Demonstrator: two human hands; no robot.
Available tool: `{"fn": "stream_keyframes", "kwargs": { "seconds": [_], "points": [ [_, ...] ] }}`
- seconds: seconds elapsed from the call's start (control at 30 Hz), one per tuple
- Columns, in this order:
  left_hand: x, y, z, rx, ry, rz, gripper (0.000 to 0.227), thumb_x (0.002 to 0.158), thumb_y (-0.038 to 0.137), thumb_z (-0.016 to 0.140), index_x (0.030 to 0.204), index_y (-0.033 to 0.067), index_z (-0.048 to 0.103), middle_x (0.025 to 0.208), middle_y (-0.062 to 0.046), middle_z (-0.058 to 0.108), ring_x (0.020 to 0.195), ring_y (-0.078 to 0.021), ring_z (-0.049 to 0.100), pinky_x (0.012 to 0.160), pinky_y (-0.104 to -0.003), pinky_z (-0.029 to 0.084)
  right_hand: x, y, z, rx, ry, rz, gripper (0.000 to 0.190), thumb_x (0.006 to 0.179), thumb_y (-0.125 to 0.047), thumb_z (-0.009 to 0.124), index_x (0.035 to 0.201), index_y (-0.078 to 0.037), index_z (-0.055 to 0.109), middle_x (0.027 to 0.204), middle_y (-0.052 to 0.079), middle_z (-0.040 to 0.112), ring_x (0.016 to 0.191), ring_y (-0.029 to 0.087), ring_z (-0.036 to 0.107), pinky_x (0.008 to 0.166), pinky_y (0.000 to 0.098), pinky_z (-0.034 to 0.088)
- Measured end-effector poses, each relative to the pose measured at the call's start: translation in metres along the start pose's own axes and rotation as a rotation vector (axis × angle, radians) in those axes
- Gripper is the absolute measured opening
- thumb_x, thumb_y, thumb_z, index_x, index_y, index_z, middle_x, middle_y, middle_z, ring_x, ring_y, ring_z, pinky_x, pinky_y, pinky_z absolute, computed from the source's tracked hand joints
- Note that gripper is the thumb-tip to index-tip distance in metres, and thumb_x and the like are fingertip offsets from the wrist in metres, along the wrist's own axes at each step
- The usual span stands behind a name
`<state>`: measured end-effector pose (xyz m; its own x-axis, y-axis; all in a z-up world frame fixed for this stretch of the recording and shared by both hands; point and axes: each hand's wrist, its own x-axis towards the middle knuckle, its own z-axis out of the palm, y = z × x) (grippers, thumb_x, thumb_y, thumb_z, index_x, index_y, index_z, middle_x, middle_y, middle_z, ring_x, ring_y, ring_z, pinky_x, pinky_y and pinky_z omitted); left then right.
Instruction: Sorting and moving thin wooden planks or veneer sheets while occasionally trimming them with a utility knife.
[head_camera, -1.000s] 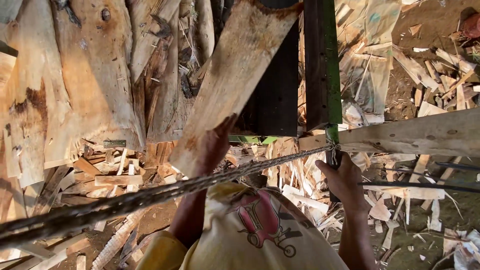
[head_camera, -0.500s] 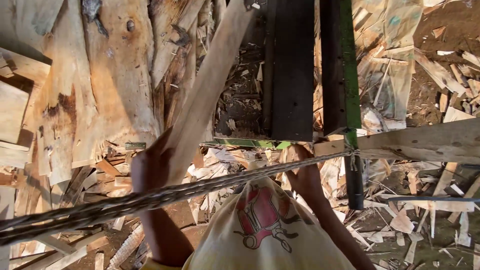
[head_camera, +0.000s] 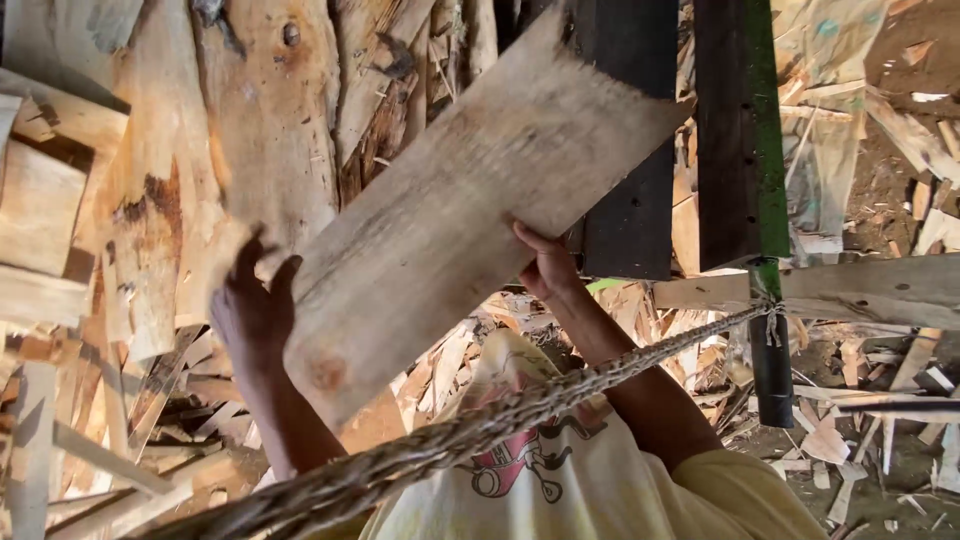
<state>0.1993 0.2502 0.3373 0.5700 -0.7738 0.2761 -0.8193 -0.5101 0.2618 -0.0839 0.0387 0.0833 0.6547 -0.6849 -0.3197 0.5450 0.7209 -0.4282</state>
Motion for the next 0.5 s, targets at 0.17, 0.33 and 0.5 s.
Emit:
{"fn": "stream_keyframes", "kwargs": {
  "seconds": [0.17, 0.33, 0.5],
  "points": [
    [-0.086, 0.045, 0.088, -0.772, -0.671, -0.008, 0.031, 0.098, 0.029, 0.063, 0.124, 0.0142, 0.068, 0.121, -0.004, 0.075, 0.099, -0.0121, 0.07, 0.082, -0.029, 0.059, 0.022, 0.003, 0.044, 0.03, 0.124, -0.017, 0.049, 0.091, -0.021, 0.077, 0.133, -0.002, 0.058, 0.125, 0.011, 0.066, 0.117, 0.024, 0.066, 0.102, 0.0428, 0.057],
    [-0.1, 0.066, 0.191, -1.42, -0.756, -0.43, 0.086, 0.089, 0.051, 0.067, 0.156, 0.0166, 0.025, 0.15, -0.008, 0.049, 0.131, -0.0247, 0.058, 0.102, -0.044, 0.052, 0.019, 0.03, 0.053, 0.133, 0.15, 0.002, 0.046, 0.093, -0.023, 0.073, 0.13, -0.001, 0.058, 0.122, 0.015, 0.067, 0.115, 0.029, 0.067, 0.102, 0.0457, 0.058],
    [-0.068, 0.03, 0.286, -2.159, 0.022, -0.638, 0.049, 0.109, 0.007, 0.069, 0.15, -0.0052, 0.045, 0.12, -0.016, 0.062, 0.11, -0.0252, 0.064, 0.104, -0.043, 0.056, -0.006, 0.058, -0.016, -0.079, -0.059, 0.094, 0.044, 0.104, -0.012, 0.075, 0.132, 0.01, 0.05, 0.122, 0.02, 0.063, 0.117, 0.037, 0.065, 0.109, 0.051, 0.057]
  ]
}}
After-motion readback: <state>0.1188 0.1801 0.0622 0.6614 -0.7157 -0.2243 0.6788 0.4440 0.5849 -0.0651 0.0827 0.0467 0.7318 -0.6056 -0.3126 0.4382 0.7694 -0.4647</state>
